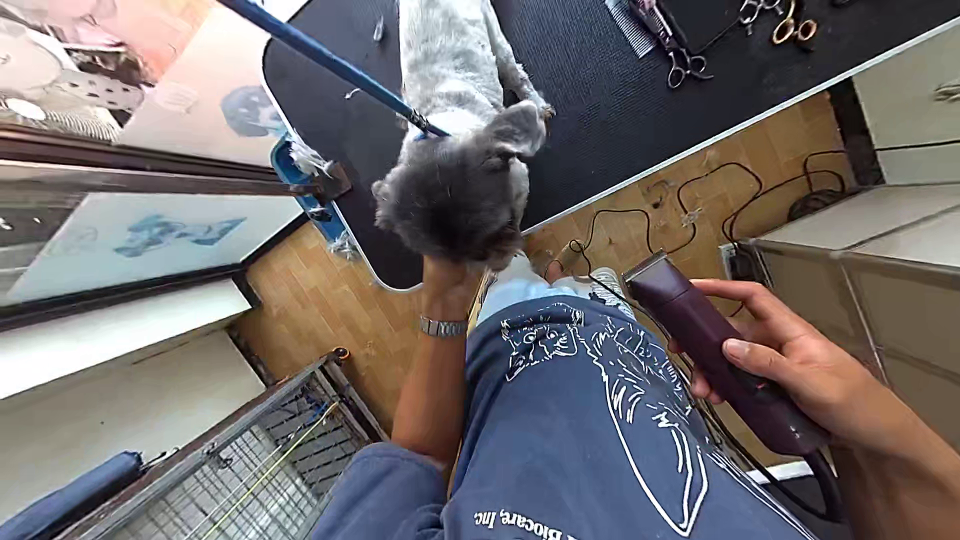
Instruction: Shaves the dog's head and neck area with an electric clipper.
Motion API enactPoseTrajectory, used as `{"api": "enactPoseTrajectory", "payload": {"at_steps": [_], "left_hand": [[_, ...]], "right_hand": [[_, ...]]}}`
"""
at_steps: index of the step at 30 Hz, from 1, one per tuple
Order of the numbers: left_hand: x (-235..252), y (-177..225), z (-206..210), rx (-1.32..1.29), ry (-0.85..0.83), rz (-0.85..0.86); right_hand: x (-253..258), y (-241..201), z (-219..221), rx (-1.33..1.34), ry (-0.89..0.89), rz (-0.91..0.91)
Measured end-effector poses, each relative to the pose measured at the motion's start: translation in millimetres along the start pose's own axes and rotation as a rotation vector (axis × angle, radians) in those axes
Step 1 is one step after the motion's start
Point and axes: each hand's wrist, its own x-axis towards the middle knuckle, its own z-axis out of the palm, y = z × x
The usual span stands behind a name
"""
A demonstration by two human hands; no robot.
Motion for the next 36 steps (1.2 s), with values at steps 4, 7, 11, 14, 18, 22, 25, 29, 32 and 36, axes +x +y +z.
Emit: {"api": "enactPoseTrajectory", "payload": {"at_steps": [4, 7, 11, 14, 18, 22, 25, 29, 32, 36], "left_hand": [[-5, -6, 1, -0.049, -0.144, -0.121], [-9, 6, -9, -0.089, -0.198, -0.211], [13, 22, -26, -0.087, -0.214, -0.36], [23, 34, -31, 0.023, -0.293, -0.407], [29, 45, -22, 0.023, -0.323, -0.477], [35, 50, -9, -0.007, -0.411, -0.492], [40, 55, 1, -0.045, -0.45, -0.518], [44, 56, 13, -0.047, -0.433, -0.506], [38, 61, 20, 0.076, -0.367, -0.436], [32, 65, 22, 0.134, -0.27, -0.409]], "right_hand": [[-7, 14, 21, 0.043, -0.001, -0.022], [-3, 31, 47, 0.008, -0.005, -0.058], [12, 54, 97, -0.17, 0.06, -0.176], [35, 57, 142, -0.234, 0.147, -0.335], [65, 37, 189, -0.321, 0.168, -0.643], [91, 5, 214, -0.355, 0.145, -0.878], [104, -19, 223, -0.409, 0.181, -0.964], [111, -31, 230, -0.467, 0.196, -1.0], [103, -27, 232, -0.537, 0.268, -0.946], [96, -28, 229, -0.538, 0.356, -0.91]]}}
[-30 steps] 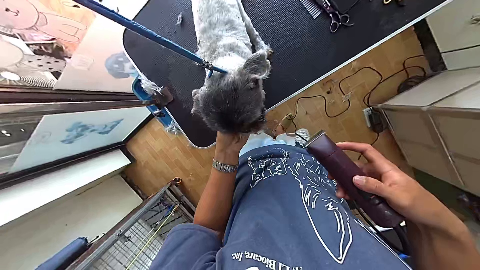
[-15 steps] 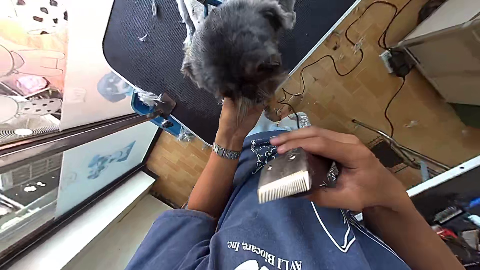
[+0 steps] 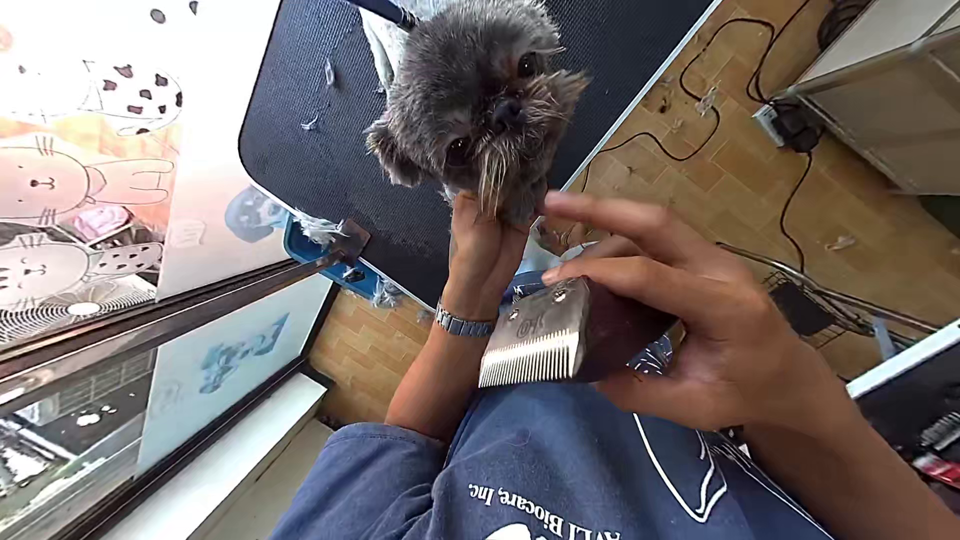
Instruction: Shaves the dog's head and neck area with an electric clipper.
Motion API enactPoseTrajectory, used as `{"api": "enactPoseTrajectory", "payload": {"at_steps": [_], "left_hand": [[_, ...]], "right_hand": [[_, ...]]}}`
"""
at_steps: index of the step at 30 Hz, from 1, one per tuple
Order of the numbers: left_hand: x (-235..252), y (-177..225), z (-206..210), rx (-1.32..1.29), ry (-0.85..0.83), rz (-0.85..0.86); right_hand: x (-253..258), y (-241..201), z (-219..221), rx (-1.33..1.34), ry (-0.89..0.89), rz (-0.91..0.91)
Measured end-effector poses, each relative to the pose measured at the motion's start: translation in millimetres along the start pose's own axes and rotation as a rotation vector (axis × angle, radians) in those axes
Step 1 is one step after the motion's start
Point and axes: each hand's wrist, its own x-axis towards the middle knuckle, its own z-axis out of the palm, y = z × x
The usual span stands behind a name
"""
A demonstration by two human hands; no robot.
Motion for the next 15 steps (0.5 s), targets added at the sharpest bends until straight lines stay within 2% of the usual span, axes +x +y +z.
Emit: {"api": "enactPoseTrajectory", "payload": {"at_steps": [3, 4, 5, 6, 7, 8, 9, 12, 15], "left_hand": [[6, -9, -20, -0.016, -0.072, 0.065], [13, -16, -35, -0.035, -0.162, 0.107], [25, -24, -59, -0.056, -0.336, 0.145], [29, -26, -68, -0.054, -0.401, 0.149], [20, -18, -54, -0.036, -0.275, 0.103], [7, -4, -24, 0.013, -0.047, 0.035], [0, 5, -9, 0.059, 0.04, -0.002], [-14, 14, -11, 0.145, -0.047, 0.021], [-10, 16, -2, 0.154, 0.072, 0.063]], "right_hand": [[15, 2, -2, -0.053, 0.012, -0.037], [21, 3, 0, -0.07, -0.001, -0.046], [25, 4, 1, -0.085, -0.023, -0.052], [26, 5, 3, -0.096, -0.05, -0.053], [24, 3, 2, -0.111, -0.084, -0.043], [19, 0, 1, -0.115, -0.104, -0.012], [13, -4, -1, -0.105, -0.109, 0.047], [-4, -16, -18, -0.011, -0.127, 0.347], [-6, -19, -38, 0.211, -0.137, 0.629]]}}
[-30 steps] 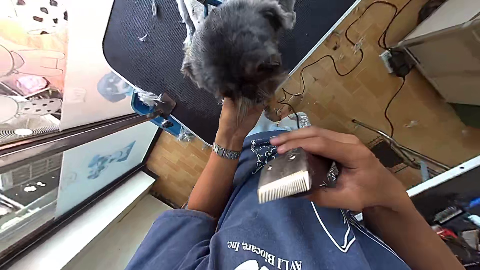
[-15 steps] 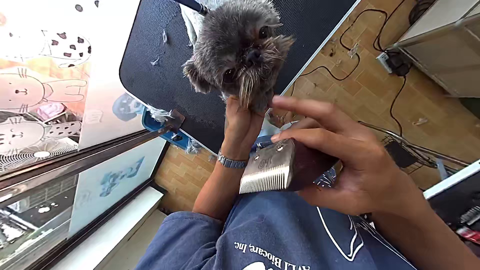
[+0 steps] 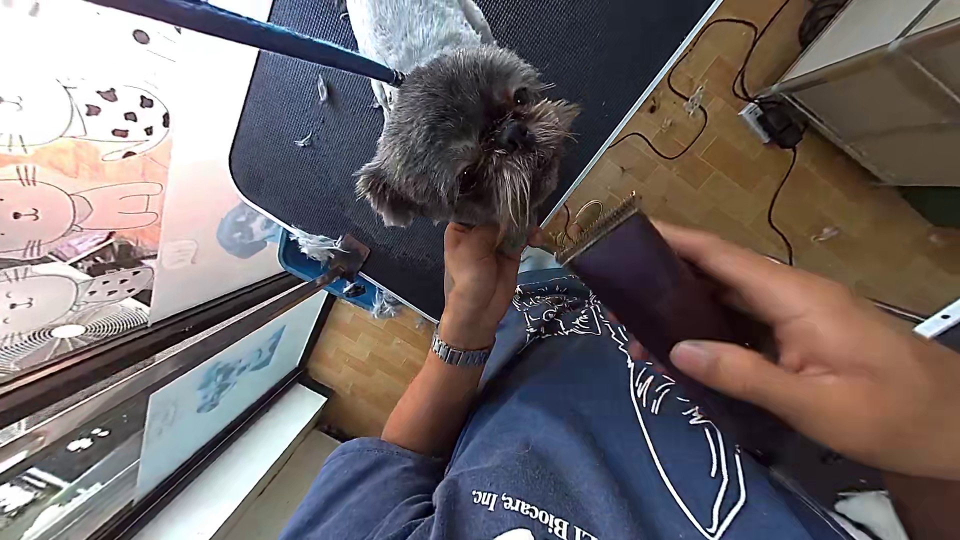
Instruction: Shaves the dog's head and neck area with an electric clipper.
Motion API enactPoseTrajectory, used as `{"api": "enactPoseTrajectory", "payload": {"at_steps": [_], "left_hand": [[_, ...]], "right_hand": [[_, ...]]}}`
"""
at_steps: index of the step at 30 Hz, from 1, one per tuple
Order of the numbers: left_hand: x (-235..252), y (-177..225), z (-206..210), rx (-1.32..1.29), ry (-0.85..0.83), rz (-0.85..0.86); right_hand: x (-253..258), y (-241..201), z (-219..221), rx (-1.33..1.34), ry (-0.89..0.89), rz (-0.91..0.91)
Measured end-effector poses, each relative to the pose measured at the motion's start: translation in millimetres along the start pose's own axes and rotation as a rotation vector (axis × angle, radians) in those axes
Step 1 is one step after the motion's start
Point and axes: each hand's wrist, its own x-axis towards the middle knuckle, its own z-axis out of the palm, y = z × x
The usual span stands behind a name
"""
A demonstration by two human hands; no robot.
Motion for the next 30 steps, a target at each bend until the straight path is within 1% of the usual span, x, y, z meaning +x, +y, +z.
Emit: {"api": "enactPoseTrajectory", "payload": {"at_steps": [2, 4, 7, 12, 18, 24, 27, 30], "left_hand": [[-2, 1, -5, 0.019, -0.032, 0.013], [-6, 3, -10, 0.033, -0.076, 0.021], [-8, 6, -15, 0.055, -0.079, 0.037], [-10, 9, -24, 0.076, -0.057, 0.073], [-11, 8, -24, 0.088, -0.064, 0.136], [-12, 7, -24, 0.063, -0.046, 0.115], [-11, 8, -22, 0.046, -0.012, 0.09], [-10, 7, -22, -0.027, -0.028, 0.058]], "right_hand": [[4, -2, -8, 0.258, -0.057, 0.098], [9, -4, -15, 0.452, -0.11, 0.161], [19, -7, -24, 0.574, -0.168, 0.214], [27, -10, -25, 0.483, -0.176, 0.148], [28, -14, -21, 0.439, -0.167, 0.188], [27, -10, -17, 0.383, -0.159, 0.196], [25, -7, -14, 0.438, -0.165, 0.225], [25, -8, -11, 0.511, -0.177, 0.23]]}}
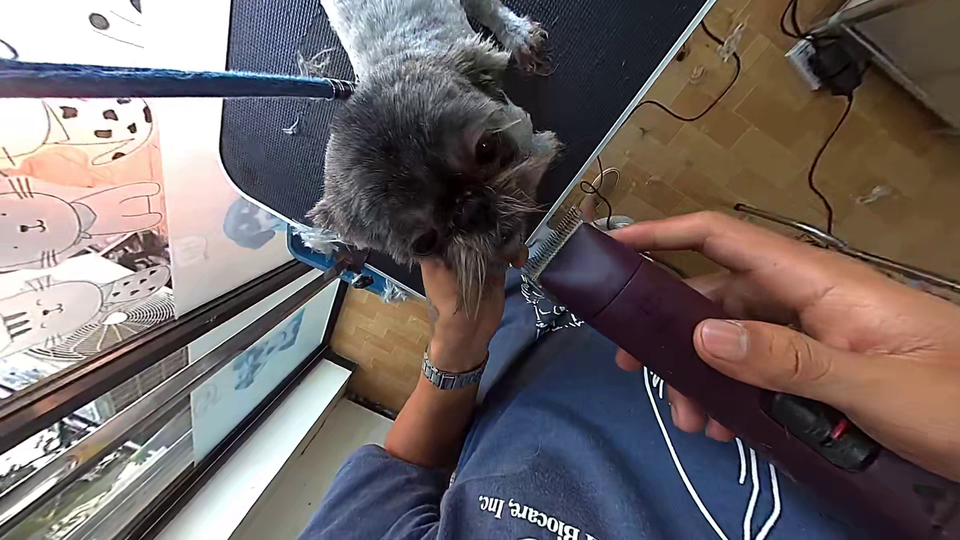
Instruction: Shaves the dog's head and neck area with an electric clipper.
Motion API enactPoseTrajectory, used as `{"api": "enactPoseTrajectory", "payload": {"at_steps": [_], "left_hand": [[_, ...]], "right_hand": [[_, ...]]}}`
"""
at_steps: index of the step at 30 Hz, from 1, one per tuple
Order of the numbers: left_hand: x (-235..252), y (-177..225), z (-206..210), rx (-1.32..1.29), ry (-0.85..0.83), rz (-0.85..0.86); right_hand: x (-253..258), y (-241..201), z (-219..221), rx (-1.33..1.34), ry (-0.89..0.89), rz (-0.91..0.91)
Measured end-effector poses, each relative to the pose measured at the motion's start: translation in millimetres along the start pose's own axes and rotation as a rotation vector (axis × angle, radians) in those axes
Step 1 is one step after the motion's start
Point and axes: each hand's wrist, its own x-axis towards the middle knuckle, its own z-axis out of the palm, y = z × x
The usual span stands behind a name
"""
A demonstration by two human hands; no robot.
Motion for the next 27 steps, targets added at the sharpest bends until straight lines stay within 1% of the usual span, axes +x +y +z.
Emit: {"api": "enactPoseTrajectory", "payload": {"at_steps": [3, 5, 7, 9, 10, 14, 17, 21, 22, 24, 27], "left_hand": [[0, -1, 1, 0.004, 0.018, -0.001], [-2, -1, 1, 0.023, 0.025, -0.003], [-4, 0, 1, 0.037, 0.07, -0.025], [-7, 1, 6, 0.047, 0.147, -0.063], [-7, 1, 7, 0.04, 0.151, -0.07], [-8, 1, 5, 0.014, 0.106, -0.054], [-11, -1, 4, 0.078, 0.078, -0.033], [-11, -3, -1, 0.123, 0.024, 0.001], [-8, -5, -5, 0.106, 0.001, -0.009], [-6, -6, -6, 0.088, 0.016, -0.024], [-12, 1, -1, 0.162, -0.044, -0.042]], "right_hand": [[-6, 4, -4, 0.047, -0.057, 0.002], [-12, 11, -12, 0.098, -0.185, -0.018], [-17, 20, -12, 0.224, -0.251, -0.045], [-20, 22, -6, 0.329, -0.244, -0.048], [-21, 21, -3, 0.359, -0.237, -0.046], [-19, 15, 0, 0.384, -0.22, -0.05], [-16, 6, 3, 0.395, -0.216, -0.035], [-12, -8, 11, 0.402, -0.154, -0.054], [-13, -8, 11, 0.399, -0.148, -0.065], [-18, -8, 8, 0.373, -0.162, -0.051], [-28, 3, 7, 0.365, -0.187, -0.002]]}}
